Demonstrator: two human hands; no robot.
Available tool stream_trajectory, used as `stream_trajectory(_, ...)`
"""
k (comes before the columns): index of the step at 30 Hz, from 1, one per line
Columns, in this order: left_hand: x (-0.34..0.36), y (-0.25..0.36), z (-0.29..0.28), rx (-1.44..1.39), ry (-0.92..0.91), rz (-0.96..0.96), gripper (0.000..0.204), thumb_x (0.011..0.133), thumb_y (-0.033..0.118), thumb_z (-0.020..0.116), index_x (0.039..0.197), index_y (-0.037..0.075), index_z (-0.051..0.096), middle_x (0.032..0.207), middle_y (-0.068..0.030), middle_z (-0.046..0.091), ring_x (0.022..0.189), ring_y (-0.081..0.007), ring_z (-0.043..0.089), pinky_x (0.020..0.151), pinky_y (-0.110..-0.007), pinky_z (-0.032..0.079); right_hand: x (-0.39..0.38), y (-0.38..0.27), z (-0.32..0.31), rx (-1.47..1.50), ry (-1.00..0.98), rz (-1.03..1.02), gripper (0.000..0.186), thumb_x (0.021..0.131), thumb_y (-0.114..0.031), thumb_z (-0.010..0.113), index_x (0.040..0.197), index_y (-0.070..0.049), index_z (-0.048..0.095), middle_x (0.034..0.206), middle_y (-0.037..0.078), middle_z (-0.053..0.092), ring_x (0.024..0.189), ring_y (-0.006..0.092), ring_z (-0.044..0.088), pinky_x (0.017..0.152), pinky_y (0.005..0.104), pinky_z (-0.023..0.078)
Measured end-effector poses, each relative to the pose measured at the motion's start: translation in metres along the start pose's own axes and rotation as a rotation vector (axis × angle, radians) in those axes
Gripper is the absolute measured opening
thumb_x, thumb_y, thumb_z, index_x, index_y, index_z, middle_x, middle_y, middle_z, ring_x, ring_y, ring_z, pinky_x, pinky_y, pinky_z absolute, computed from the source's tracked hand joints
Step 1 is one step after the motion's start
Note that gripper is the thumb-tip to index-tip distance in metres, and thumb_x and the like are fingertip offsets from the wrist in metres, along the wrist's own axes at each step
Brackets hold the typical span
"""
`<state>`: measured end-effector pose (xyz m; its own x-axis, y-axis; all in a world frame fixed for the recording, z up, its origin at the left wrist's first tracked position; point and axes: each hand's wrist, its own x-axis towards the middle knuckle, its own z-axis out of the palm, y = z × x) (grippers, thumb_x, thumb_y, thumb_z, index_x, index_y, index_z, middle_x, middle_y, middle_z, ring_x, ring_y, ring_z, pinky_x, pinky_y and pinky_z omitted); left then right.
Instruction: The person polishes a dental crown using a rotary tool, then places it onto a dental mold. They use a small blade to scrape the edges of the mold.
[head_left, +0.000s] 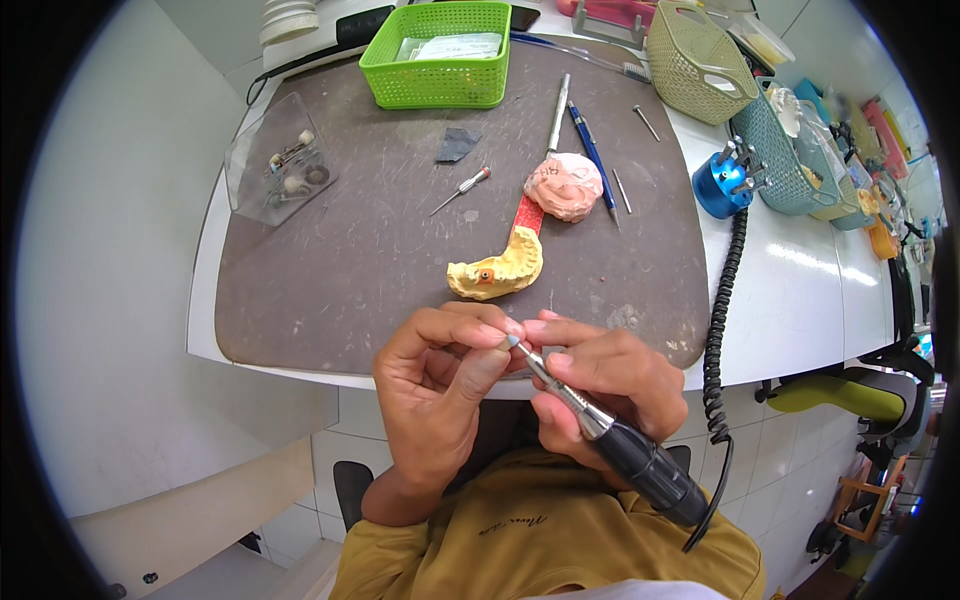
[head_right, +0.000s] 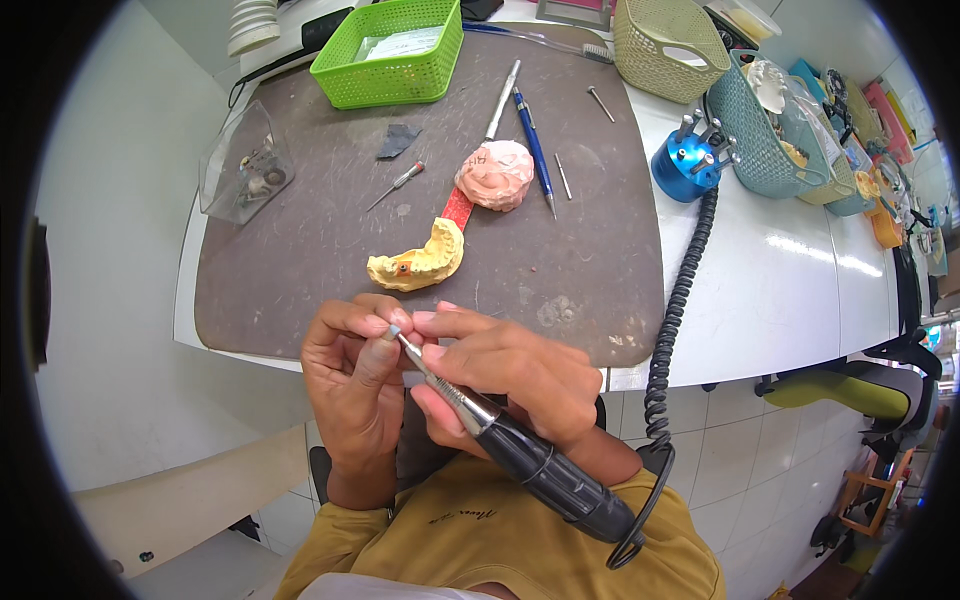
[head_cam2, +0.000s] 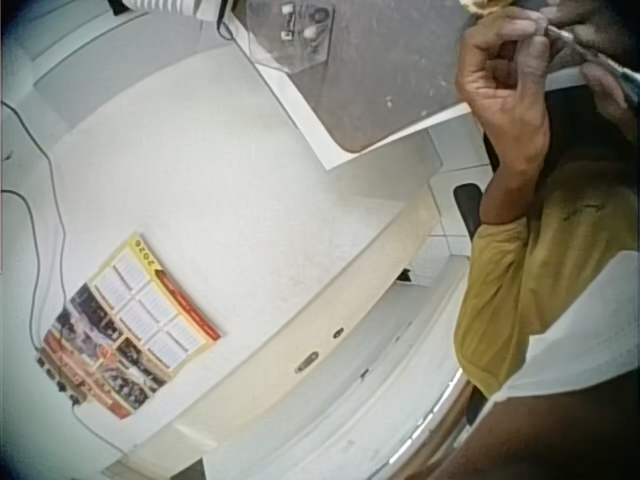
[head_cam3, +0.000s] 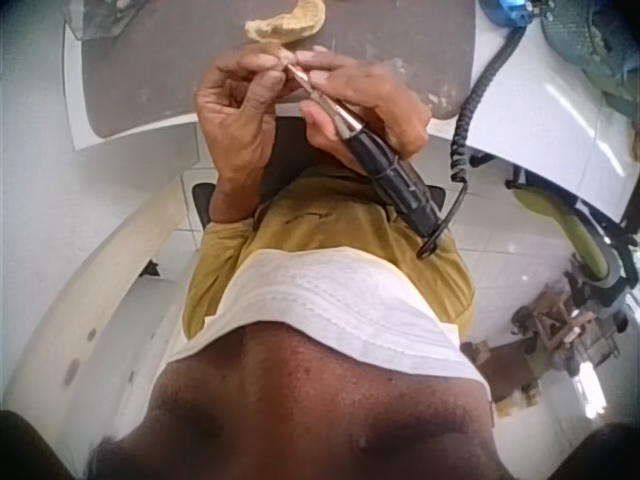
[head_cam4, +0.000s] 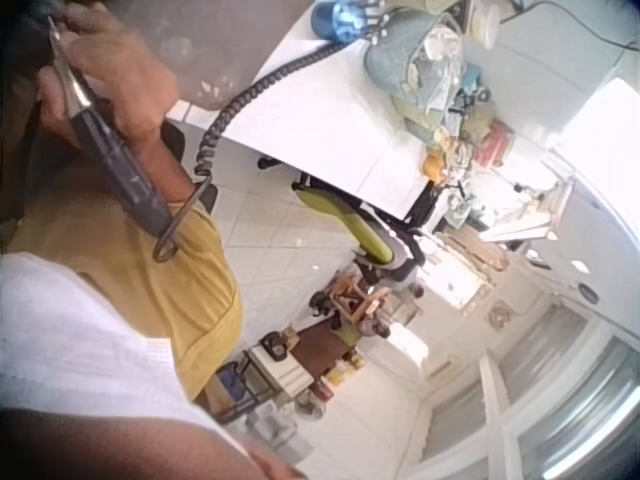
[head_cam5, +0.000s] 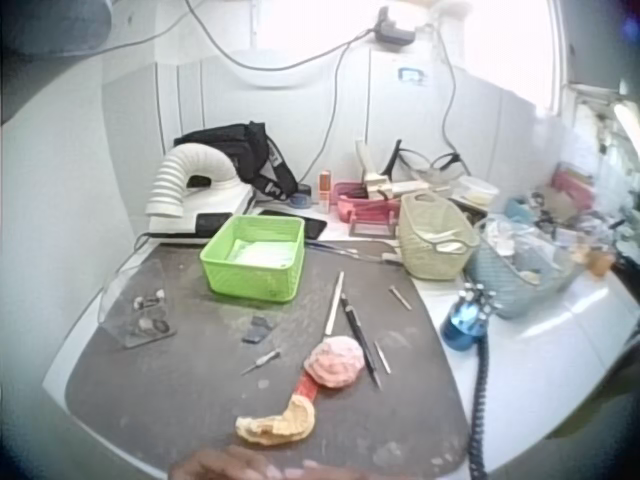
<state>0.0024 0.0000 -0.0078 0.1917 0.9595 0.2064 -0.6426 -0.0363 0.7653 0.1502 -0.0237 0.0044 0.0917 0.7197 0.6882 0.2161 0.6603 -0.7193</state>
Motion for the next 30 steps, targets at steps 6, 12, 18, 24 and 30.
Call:
stream_trajectory(6, -0.0001, 0.0011, 0.0004, -0.016, 0.005, -0.012, 0.010, 0.092, -0.001, 0.065, 0.101, -0.002, 0.061, 0.105, -0.0161, 0.064, 0.098, -0.0216, 0.067, 0.087, -0.038, 0.061, 0.0000, -0.0003, 0.0004, 0.000, 0.006, 0.001, 0.028, 0.074, -0.004, 0.084, 0.096, 0.001, 0.068, 0.088, 0.016, 0.073, 0.092, 0.0327, 0.074, 0.085, 0.0460, 0.061)
stream_trajectory(12, 0.0002, 0.0004, 0.0009, -0.019, 0.008, -0.005, 0.011, 0.092, -0.002, 0.066, 0.101, -0.001, 0.061, 0.104, -0.0162, 0.064, 0.097, -0.0208, 0.067, 0.086, -0.037, 0.061, -0.0001, 0.0013, 0.0010, 0.001, 0.012, -0.006, 0.028, 0.073, -0.002, 0.084, 0.096, 0.002, 0.068, 0.089, 0.016, 0.073, 0.092, 0.0323, 0.074, 0.085, 0.0451, 0.061)
stream_trajectory(18, 0.0008, 0.0006, 0.0002, -0.011, 0.002, -0.007, 0.011, 0.092, -0.002, 0.066, 0.101, -0.001, 0.060, 0.103, -0.0158, 0.065, 0.096, -0.0205, 0.068, 0.086, -0.037, 0.061, -0.0015, 0.0009, 0.0031, 0.006, 0.049, -0.004, 0.029, 0.073, -0.001, 0.084, 0.097, 0.002, 0.067, 0.090, 0.016, 0.073, 0.092, 0.0322, 0.074, 0.085, 0.0446, 0.061)
stream_trajectory(24, 0.0007, 0.0028, 0.0029, -0.031, 0.026, -0.031, 0.012, 0.092, -0.002, 0.066, 0.101, 0.000, 0.057, 0.104, -0.0162, 0.065, 0.096, -0.0204, 0.068, 0.086, -0.037, 0.061, -0.0010, 0.0031, 0.0017, 0.013, 0.026, -0.024, 0.029, 0.073, -0.001, 0.084, 0.097, 0.001, 0.067, 0.090, 0.015, 0.073, 0.092, 0.0326, 0.074, 0.084, 0.0443, 0.061)
stream_trajectory(30, 0.0014, 0.0011, 0.0013, -0.036, 0.003, -0.016, 0.011, 0.092, -0.003, 0.065, 0.100, 0.000, 0.057, 0.104, -0.0169, 0.064, 0.096, -0.0210, 0.068, 0.087, -0.038, 0.061, -0.0008, 0.0032, 0.0015, 0.001, 0.022, -0.028, 0.029, 0.073, -0.002, 0.084, 0.097, 0.001, 0.068, 0.089, 0.015, 0.073, 0.092, 0.0325, 0.074, 0.085, 0.0452, 0.061)
